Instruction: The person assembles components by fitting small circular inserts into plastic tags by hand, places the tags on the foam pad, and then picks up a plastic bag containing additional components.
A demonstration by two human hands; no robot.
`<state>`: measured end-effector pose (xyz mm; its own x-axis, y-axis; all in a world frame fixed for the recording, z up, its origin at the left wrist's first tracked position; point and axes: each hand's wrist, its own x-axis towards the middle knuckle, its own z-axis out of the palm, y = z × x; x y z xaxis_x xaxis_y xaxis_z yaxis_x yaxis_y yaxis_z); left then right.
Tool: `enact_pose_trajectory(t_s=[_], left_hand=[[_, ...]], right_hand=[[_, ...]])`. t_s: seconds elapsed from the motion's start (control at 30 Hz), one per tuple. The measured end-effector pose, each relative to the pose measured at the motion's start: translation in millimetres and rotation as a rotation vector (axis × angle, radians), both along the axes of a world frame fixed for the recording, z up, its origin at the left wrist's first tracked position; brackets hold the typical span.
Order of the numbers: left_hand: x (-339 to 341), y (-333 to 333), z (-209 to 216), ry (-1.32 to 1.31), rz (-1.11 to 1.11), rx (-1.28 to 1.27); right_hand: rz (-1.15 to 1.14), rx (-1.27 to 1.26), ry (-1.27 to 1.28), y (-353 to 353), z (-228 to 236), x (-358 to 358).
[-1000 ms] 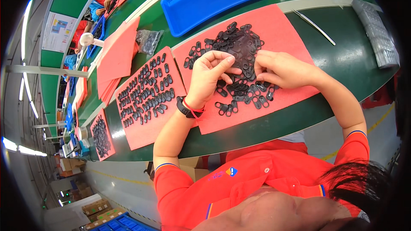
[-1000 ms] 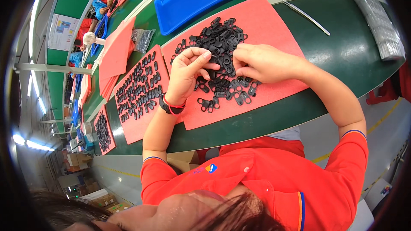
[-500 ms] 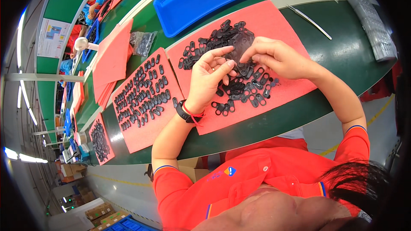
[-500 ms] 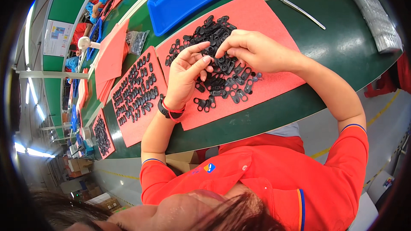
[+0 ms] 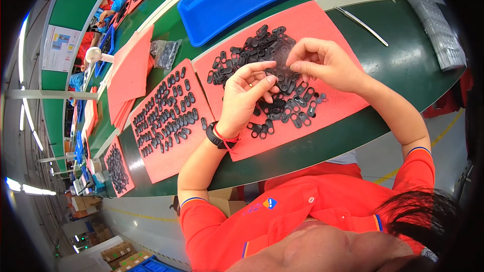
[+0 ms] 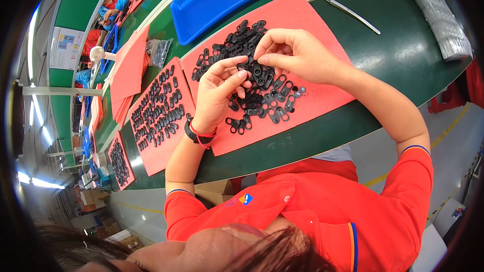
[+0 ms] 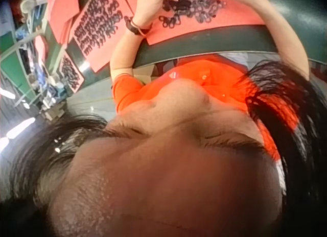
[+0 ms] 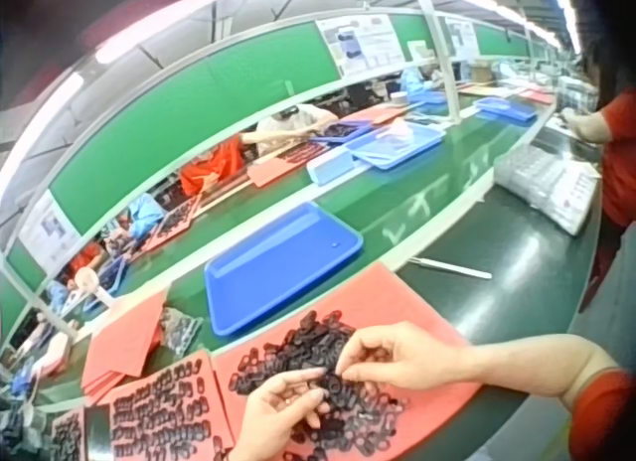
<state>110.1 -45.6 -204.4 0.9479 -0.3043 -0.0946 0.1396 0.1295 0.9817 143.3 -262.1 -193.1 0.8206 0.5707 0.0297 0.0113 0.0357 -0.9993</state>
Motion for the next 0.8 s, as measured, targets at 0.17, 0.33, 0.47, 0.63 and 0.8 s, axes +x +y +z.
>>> enact_pose_trajectory(t_s=[0.17,0.33,0.47,0.63,0.8], left_hand=[[1.7,1.8,-3.2,-0.014,0.012,0.005],[-0.3,0.3,-1.4,0.005,0.079,0.035],[0.6,1.4,-2.4,0.008,0.039,-0.019],[0.5,0.8,-2.2,0.031,0.015,-0.007],[0.8,0.9,-4.8,0.041,0.026,-0.009]], right_hand=[[0.024,0.075,0.08,1.1,0.9,-1.9],[-0.005,0.082,0.093,4.1,-5.7,-5.2],[-0.04,0.096,0.083,7.9,1.3,-12.0],[-0.041,0.035,-0.053,6.7,-6.5,-11.4],[-0.109,0.037,0.077,10.1,2.2,-15.8]])
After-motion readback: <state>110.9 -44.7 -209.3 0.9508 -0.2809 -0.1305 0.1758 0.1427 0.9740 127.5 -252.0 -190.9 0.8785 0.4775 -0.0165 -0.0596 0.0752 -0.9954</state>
